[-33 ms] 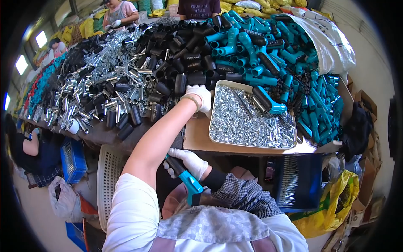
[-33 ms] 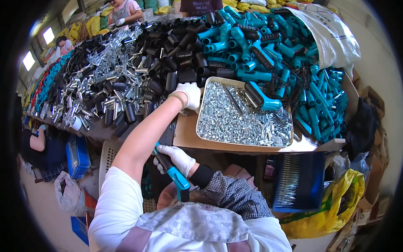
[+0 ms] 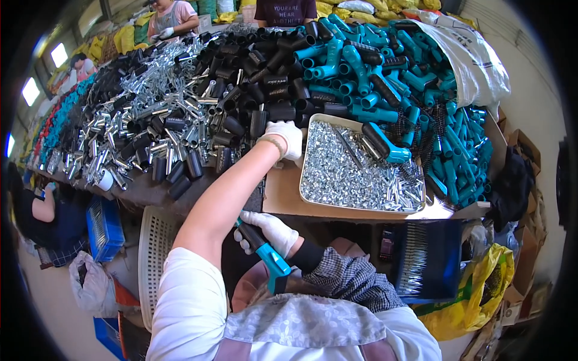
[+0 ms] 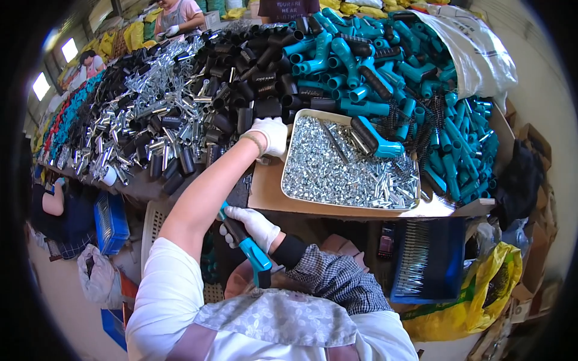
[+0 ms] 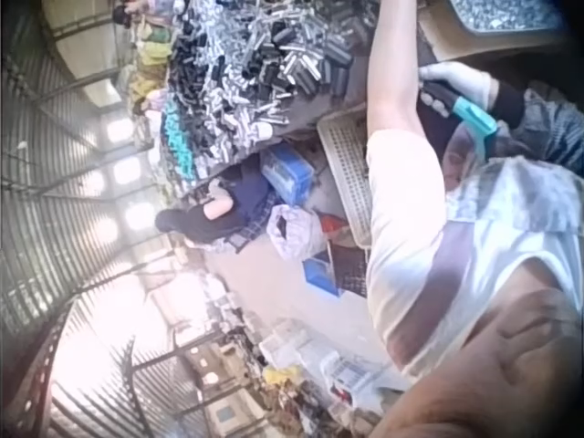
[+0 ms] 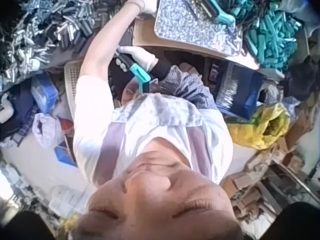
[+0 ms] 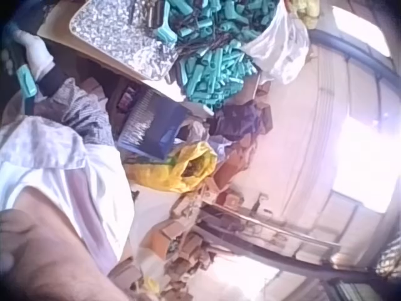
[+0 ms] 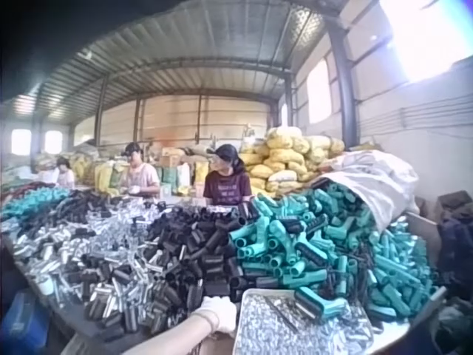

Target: Assembling plastic and metal components of a handheld tool at a factory workbench.

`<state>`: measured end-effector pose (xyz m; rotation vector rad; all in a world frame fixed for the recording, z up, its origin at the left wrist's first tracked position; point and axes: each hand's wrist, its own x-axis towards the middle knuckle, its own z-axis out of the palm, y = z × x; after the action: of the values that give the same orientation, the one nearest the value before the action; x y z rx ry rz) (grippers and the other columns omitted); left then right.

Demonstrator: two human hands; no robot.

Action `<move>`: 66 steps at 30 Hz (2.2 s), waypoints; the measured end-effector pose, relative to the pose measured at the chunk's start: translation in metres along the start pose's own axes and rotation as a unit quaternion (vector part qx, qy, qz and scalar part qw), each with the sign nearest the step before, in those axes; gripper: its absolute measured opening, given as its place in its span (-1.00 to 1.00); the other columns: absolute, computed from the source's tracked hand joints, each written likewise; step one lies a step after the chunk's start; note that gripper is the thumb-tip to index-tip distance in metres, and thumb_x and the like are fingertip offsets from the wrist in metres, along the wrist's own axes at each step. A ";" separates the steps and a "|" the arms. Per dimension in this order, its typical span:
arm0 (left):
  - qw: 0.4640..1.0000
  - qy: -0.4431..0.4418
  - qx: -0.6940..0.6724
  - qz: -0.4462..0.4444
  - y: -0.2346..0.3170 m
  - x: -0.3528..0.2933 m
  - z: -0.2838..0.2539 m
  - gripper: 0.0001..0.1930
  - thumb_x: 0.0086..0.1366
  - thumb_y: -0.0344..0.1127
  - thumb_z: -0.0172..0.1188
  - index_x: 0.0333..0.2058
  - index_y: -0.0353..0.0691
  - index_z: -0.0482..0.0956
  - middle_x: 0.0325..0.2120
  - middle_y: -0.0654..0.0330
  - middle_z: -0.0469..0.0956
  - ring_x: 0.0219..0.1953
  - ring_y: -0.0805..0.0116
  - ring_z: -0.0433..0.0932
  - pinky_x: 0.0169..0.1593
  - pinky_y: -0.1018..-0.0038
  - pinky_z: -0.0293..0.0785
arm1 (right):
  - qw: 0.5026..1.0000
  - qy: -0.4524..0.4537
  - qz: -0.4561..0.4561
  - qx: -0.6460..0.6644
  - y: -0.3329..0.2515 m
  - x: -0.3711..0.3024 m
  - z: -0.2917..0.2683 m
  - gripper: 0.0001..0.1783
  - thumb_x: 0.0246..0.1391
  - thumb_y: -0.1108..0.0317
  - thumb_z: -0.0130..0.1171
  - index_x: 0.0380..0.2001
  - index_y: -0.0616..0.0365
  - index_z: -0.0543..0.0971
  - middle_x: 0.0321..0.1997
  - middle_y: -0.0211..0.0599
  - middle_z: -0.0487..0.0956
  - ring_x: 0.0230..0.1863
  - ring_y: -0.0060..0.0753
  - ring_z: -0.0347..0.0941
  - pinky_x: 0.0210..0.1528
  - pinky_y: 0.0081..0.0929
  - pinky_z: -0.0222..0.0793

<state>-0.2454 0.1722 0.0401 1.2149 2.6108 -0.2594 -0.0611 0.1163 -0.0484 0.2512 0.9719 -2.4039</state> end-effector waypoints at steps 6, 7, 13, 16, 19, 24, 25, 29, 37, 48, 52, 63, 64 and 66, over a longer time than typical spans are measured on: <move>0.991 0.113 0.000 0.065 -0.008 -0.040 0.024 -0.56 0.17 -0.05 0.18 -0.01 -0.12 0.63 0.01 -0.06 0.50 0.12 -0.03 0.46 0.23 0.04 0.33 | 0.999 -0.021 0.011 0.026 0.003 0.002 -0.004 -0.60 0.41 0.03 0.02 -0.01 0.16 0.50 -0.37 -0.32 0.60 -0.47 -0.46 0.51 -0.40 -0.46 0.51; 0.987 0.137 0.005 0.085 -0.008 -0.043 0.034 -0.56 0.16 -0.05 0.20 -0.02 -0.12 0.63 0.01 -0.05 0.50 0.13 -0.03 0.46 0.23 0.04 0.33 | 0.999 -0.018 0.005 0.029 0.004 0.001 -0.005 -0.60 0.40 0.03 0.03 -0.02 0.15 0.50 -0.38 -0.31 0.60 -0.48 -0.45 0.51 -0.40 -0.46 0.51; 0.973 0.178 -0.031 0.142 -0.023 -0.083 0.056 -0.52 0.11 0.04 0.25 -0.05 -0.08 0.63 0.07 -0.02 0.49 0.20 0.02 0.42 0.29 0.07 0.29 | 1.000 -0.027 -0.003 0.012 0.006 0.002 -0.010 -0.59 0.43 0.03 -0.02 0.03 0.17 0.50 -0.33 -0.32 0.58 -0.44 -0.45 0.50 -0.36 -0.49 0.48; 0.952 0.237 -0.059 0.184 -0.043 -0.079 0.072 -0.45 0.14 0.13 0.25 0.03 -0.03 0.62 0.09 -0.01 0.48 0.17 -0.01 0.45 0.27 0.06 0.33 | 1.000 -0.026 0.002 -0.008 0.007 0.005 -0.008 -0.57 0.42 0.02 -0.01 0.03 0.17 0.51 -0.34 -0.31 0.58 -0.45 -0.45 0.51 -0.38 -0.48 0.48; 0.915 0.231 -0.248 0.220 -0.053 -0.076 0.044 -0.38 0.13 -0.10 0.33 0.15 -0.24 0.52 0.10 -0.04 0.51 0.13 0.02 0.51 0.29 0.25 0.37 | 1.000 -0.028 -0.002 0.000 0.004 -0.001 -0.011 -0.56 0.41 0.02 0.01 0.05 0.19 0.50 -0.34 -0.31 0.58 -0.45 -0.46 0.51 -0.38 -0.49 0.48; 0.792 0.236 -0.545 0.146 -0.077 -0.078 0.021 -0.53 0.34 -0.20 0.27 0.14 -0.35 0.53 -0.02 0.10 0.64 0.02 0.36 0.58 0.13 0.44 0.48 | 0.998 -0.031 -0.012 -0.048 0.003 -0.011 -0.013 -0.61 0.37 0.05 0.08 -0.02 0.17 0.49 -0.38 -0.29 0.59 -0.49 -0.43 0.53 -0.43 -0.45 0.50; 0.776 0.224 -0.575 0.131 -0.079 -0.080 0.021 -0.54 0.35 -0.20 0.27 0.13 -0.34 0.54 -0.03 0.12 0.64 0.01 0.36 0.58 0.12 0.45 0.48 | 0.997 -0.029 -0.019 -0.066 0.004 -0.013 -0.014 -0.60 0.37 0.05 0.08 0.00 0.18 0.48 -0.38 -0.30 0.58 -0.49 -0.44 0.53 -0.43 -0.46 0.50; 0.823 0.292 -0.477 0.097 -0.087 -0.105 0.020 -0.57 0.31 -0.21 0.27 0.07 -0.35 0.59 -0.05 0.08 0.67 -0.01 0.35 0.61 0.11 0.45 0.47 | 0.996 -0.035 -0.026 -0.079 0.009 -0.019 -0.013 -0.59 0.37 0.06 0.08 0.00 0.19 0.48 -0.37 -0.31 0.57 -0.50 -0.47 0.52 -0.43 -0.48 0.49; 0.812 0.382 -0.428 -0.103 -0.090 -0.216 0.101 -0.68 0.23 -0.41 0.31 -0.04 -0.35 0.63 -0.14 0.08 0.65 -0.20 0.33 0.66 -0.08 0.47 0.55 | 0.970 -0.038 -0.053 -0.233 0.006 -0.048 -0.036 -0.53 0.30 0.13 0.17 0.11 0.25 0.48 -0.34 -0.37 0.59 -0.41 -0.62 0.50 -0.35 -0.59 0.46; 0.856 0.429 -0.289 -0.002 -0.038 -0.210 0.113 -0.75 0.15 -0.43 0.27 -0.16 -0.24 0.64 -0.16 0.04 0.62 -0.04 -0.01 0.58 0.09 0.22 0.50 | 0.885 0.086 -0.182 -0.421 0.034 -0.101 -0.051 -0.60 0.13 0.28 0.23 0.00 0.24 0.52 -0.43 -0.37 0.55 -0.42 -0.56 0.47 -0.30 -0.47 0.43; 0.901 0.384 -0.178 0.094 0.002 -0.160 0.087 -0.78 0.22 -0.30 0.22 -0.17 -0.18 0.64 -0.18 0.10 0.60 -0.06 0.06 0.57 0.05 0.25 0.53 | 0.915 0.093 -0.204 -0.335 0.029 -0.125 -0.031 -0.56 0.26 0.29 0.17 0.14 0.26 0.46 -0.45 -0.42 0.51 -0.44 -0.60 0.42 -0.31 -0.53 0.41; 0.978 0.189 -0.083 -0.015 0.024 -0.112 0.053 -0.79 0.17 -0.30 0.11 -0.25 -0.22 0.61 -0.30 -0.04 0.67 -0.17 -0.05 0.68 -0.11 0.17 0.59 | 0.862 0.166 -0.281 -0.387 0.021 -0.156 -0.031 -0.40 0.12 0.37 0.31 0.24 0.16 0.44 -0.23 -0.32 0.56 -0.22 -0.54 0.47 -0.07 -0.49 0.46; 0.969 0.179 -0.171 -0.014 0.024 -0.124 0.049 -0.73 0.16 -0.30 0.16 -0.18 -0.26 0.61 -0.29 -0.09 0.65 -0.18 -0.04 0.67 -0.10 0.19 0.57 | 0.846 0.179 -0.280 -0.418 0.019 -0.160 -0.029 -0.40 0.14 0.35 0.31 0.25 0.20 0.43 -0.22 -0.32 0.57 -0.20 -0.54 0.48 -0.05 -0.49 0.46; 0.869 0.347 -0.351 0.042 0.021 -0.153 0.065 -0.70 0.16 -0.38 0.18 -0.11 -0.28 0.59 -0.29 -0.01 0.66 -0.25 0.16 0.69 -0.14 0.31 0.57 | 0.809 0.206 -0.300 -0.461 0.018 -0.162 -0.027 -0.41 0.12 0.32 0.32 0.22 0.22 0.46 -0.22 -0.25 0.59 -0.18 -0.47 0.53 -0.04 -0.45 0.46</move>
<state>-0.1246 0.0571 0.0223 1.2592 2.7149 1.2588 0.0845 0.1899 -0.0212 0.0954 2.6029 -2.0409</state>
